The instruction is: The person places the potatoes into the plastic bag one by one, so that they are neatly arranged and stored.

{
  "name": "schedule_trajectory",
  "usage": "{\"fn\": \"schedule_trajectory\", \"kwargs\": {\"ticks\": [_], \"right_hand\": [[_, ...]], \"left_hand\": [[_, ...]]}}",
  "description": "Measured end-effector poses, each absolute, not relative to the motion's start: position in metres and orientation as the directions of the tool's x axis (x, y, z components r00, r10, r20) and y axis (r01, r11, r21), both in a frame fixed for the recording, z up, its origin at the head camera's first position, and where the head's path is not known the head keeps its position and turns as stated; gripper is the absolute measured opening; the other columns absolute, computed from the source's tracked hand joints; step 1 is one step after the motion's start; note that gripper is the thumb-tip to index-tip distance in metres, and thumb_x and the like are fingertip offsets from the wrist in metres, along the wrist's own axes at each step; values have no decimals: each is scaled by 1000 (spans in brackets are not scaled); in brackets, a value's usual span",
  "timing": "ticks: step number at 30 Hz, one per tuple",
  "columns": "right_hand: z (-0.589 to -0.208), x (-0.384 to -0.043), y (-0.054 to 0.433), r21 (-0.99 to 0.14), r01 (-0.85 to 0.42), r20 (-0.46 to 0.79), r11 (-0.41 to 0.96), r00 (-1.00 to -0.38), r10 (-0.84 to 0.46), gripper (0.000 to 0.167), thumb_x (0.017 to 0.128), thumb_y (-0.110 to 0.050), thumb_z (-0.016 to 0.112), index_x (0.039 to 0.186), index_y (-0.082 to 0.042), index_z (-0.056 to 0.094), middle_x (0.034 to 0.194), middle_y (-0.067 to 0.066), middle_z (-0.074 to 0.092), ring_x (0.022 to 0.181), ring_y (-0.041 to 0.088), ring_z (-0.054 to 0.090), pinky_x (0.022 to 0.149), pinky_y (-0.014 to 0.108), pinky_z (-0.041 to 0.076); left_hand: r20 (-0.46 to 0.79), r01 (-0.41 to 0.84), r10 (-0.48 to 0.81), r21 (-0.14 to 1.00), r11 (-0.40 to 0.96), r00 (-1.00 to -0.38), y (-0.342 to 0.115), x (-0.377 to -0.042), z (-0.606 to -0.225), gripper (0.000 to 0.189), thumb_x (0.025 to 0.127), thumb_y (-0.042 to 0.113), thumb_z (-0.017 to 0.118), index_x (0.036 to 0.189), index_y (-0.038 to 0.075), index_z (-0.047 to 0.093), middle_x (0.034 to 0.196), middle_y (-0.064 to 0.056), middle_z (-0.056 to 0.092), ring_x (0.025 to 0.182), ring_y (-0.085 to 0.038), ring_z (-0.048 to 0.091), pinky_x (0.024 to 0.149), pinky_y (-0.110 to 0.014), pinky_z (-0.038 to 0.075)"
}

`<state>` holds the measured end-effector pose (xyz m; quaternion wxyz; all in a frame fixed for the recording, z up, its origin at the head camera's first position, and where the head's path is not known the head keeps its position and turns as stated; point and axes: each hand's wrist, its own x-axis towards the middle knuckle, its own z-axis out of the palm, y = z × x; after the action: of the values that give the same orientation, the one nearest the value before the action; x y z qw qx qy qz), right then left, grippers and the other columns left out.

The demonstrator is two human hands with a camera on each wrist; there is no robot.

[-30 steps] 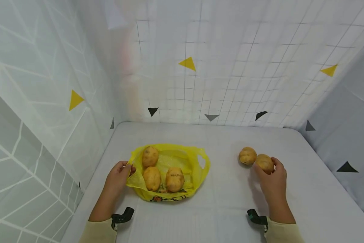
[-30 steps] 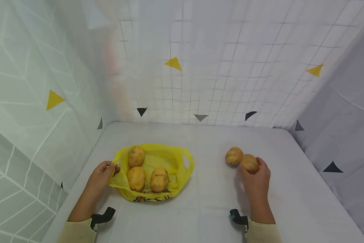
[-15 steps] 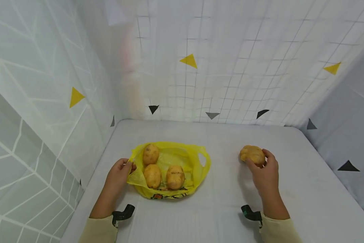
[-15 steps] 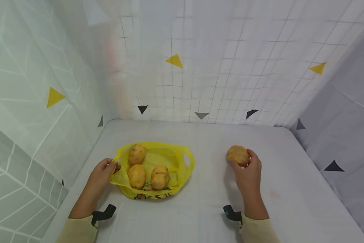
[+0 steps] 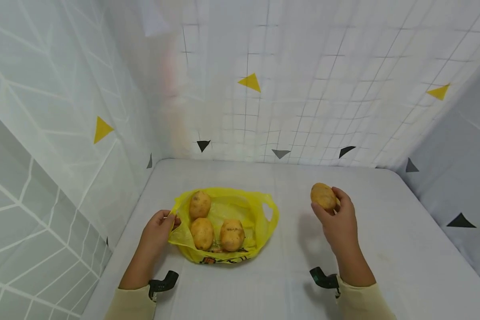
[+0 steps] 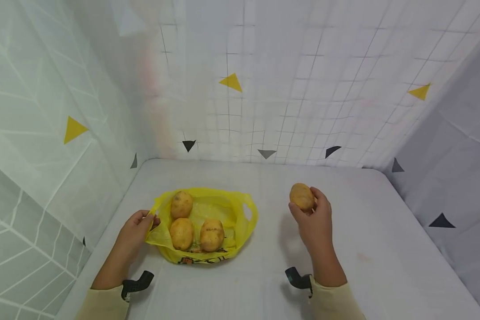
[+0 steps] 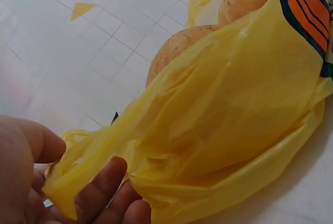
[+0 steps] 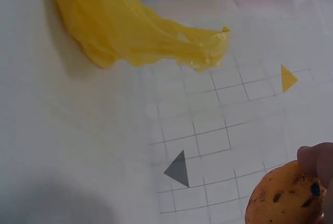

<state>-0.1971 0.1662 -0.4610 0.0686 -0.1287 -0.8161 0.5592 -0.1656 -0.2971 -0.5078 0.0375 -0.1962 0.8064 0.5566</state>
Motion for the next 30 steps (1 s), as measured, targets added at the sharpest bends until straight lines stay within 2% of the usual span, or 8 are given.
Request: {"fn": "schedule_trajectory", "kwargs": {"ticks": [14, 22, 30], "right_hand": [[-441, -197, 141, -904, 57, 22, 423, -984, 179, 91, 95, -31, 79, 166, -21, 23, 166, 14, 27, 148, 40, 41, 109, 53, 49], [-436, -200, 126, -887, -55, 110, 459, -990, 93, 89, 93, -35, 81, 164, -17, 29, 164, 14, 32, 152, 39, 37, 118, 54, 40], [-433, -206, 107, -882, -96, 128, 461, -991, 39, 83, 93, -27, 81, 161, -18, 34, 165, 13, 31, 152, 38, 36, 119, 52, 40]], "left_hand": [[-280, -360, -272, 879, 314, -921, -297, -165, -506, 39, 110, 47, 45, 128, 14, 59, 123, -6, 68, 120, -23, 63, 100, -37, 48], [-271, -350, -270, 883, 312, -924, -298, -165, -505, 38, 110, 45, 45, 127, 14, 59, 123, -6, 68, 119, -23, 64, 100, -36, 48], [-260, -341, -275, 889, 306, -926, -296, -166, -506, 35, 110, 41, 47, 126, 13, 60, 121, -7, 70, 118, -24, 66, 100, -37, 50]]}}
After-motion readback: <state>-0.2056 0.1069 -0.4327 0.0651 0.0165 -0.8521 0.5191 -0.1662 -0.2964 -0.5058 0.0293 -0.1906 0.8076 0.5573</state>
